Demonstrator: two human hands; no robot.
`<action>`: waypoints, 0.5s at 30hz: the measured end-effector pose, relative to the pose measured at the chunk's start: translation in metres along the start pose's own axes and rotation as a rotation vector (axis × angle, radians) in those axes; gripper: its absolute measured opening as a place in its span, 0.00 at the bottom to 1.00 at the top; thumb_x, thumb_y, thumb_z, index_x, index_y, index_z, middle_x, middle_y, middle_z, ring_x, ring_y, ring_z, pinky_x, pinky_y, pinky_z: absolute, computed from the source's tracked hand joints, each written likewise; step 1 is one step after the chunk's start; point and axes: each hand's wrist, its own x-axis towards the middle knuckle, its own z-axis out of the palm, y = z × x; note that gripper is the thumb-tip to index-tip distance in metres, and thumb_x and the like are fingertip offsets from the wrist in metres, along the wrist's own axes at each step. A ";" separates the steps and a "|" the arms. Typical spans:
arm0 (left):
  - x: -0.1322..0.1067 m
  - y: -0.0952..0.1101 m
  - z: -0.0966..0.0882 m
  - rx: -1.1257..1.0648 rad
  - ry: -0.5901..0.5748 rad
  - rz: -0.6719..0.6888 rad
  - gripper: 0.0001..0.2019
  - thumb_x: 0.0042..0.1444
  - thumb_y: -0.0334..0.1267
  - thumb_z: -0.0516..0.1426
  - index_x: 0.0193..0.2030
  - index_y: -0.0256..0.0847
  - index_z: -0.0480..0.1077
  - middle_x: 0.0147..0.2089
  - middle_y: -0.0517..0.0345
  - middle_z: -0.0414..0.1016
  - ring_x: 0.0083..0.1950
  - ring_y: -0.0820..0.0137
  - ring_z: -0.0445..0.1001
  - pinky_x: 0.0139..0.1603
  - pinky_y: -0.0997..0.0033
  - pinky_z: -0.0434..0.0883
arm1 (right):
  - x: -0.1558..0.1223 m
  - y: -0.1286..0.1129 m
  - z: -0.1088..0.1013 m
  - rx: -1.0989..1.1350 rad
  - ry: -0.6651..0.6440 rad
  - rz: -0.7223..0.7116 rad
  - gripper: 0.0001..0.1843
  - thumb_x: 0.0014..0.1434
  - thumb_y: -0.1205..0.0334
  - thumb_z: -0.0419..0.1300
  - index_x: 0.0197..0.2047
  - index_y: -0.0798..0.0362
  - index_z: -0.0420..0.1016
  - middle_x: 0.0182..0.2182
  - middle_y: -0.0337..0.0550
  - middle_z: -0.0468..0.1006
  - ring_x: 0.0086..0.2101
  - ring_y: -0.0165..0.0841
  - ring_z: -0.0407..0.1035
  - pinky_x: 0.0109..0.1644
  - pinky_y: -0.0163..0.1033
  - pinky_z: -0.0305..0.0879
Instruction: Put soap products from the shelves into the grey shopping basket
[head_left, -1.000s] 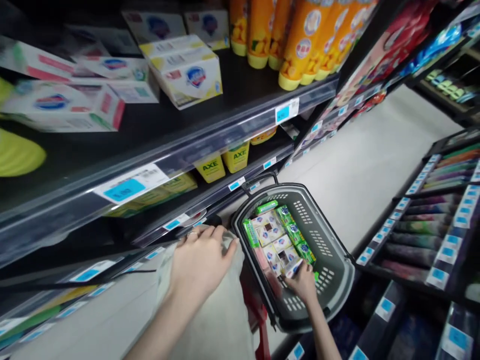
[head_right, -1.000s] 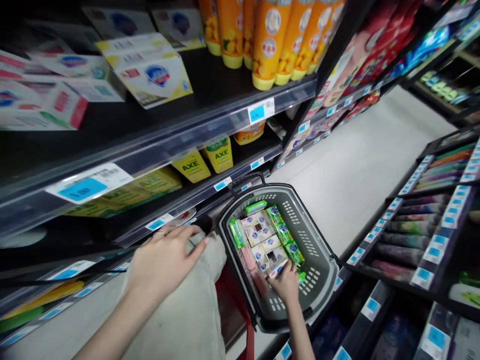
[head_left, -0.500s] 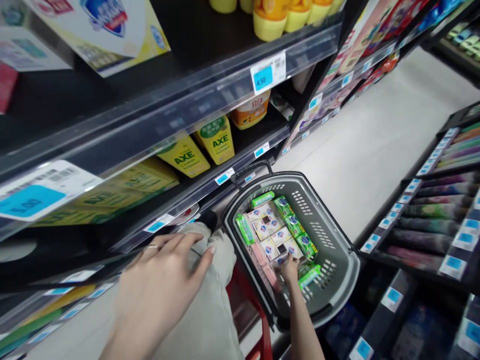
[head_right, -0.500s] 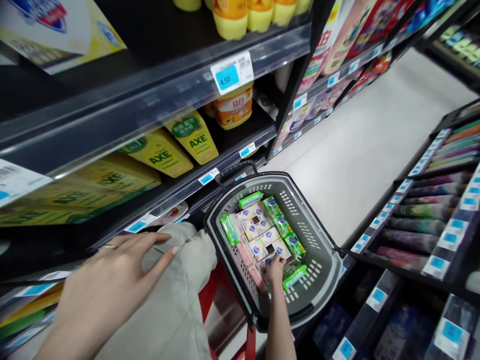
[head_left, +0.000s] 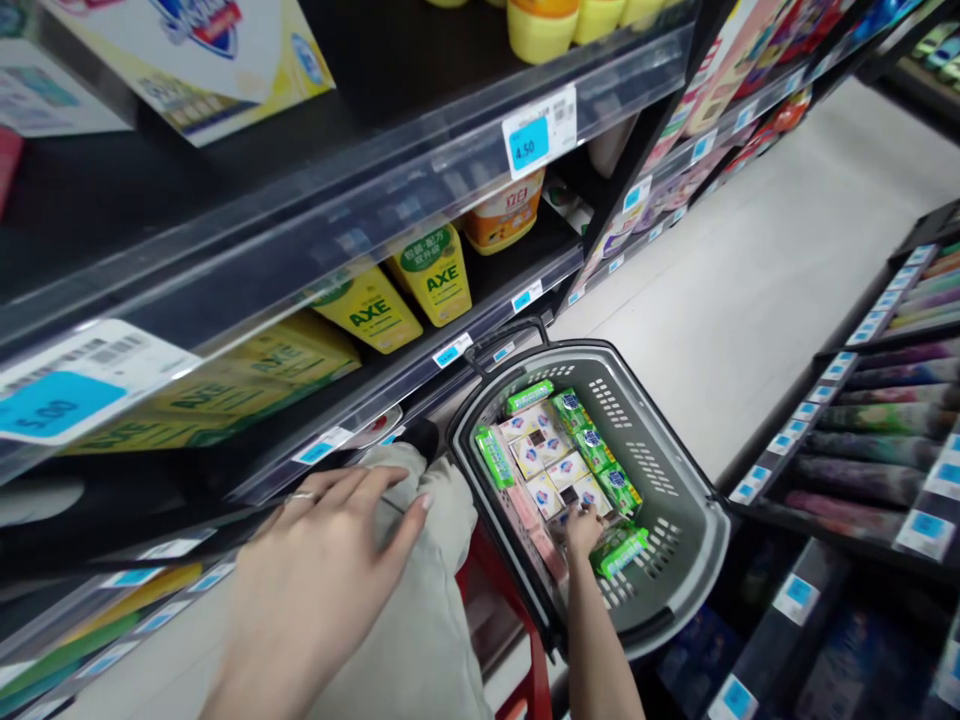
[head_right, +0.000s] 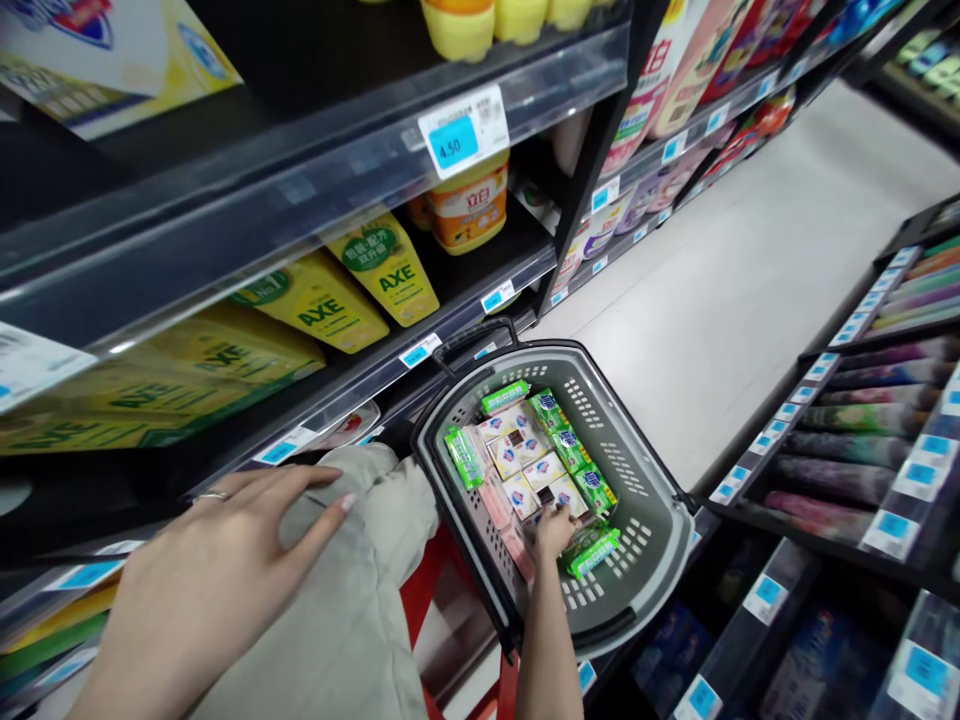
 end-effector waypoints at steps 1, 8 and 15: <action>0.000 0.000 0.000 -0.003 0.007 -0.001 0.20 0.64 0.50 0.45 0.49 0.45 0.73 0.50 0.49 0.78 0.50 0.50 0.75 0.44 0.53 0.74 | -0.001 -0.003 0.001 -0.014 0.008 0.014 0.26 0.63 0.56 0.48 0.55 0.64 0.71 0.45 0.68 0.73 0.54 0.51 0.65 0.53 0.45 0.63; 0.002 -0.001 0.002 -0.005 0.004 -0.008 0.20 0.64 0.51 0.45 0.48 0.45 0.73 0.49 0.50 0.78 0.51 0.51 0.75 0.45 0.53 0.74 | -0.002 -0.012 -0.005 -0.167 -0.046 0.011 0.27 0.63 0.54 0.50 0.60 0.58 0.67 0.46 0.63 0.73 0.43 0.47 0.73 0.47 0.44 0.65; 0.002 -0.001 0.002 -0.006 -0.018 -0.007 0.20 0.64 0.51 0.45 0.49 0.46 0.72 0.51 0.49 0.77 0.53 0.51 0.74 0.46 0.53 0.73 | -0.002 -0.008 0.002 -0.161 -0.077 0.059 0.29 0.64 0.53 0.48 0.62 0.63 0.62 0.51 0.68 0.69 0.45 0.50 0.73 0.47 0.47 0.66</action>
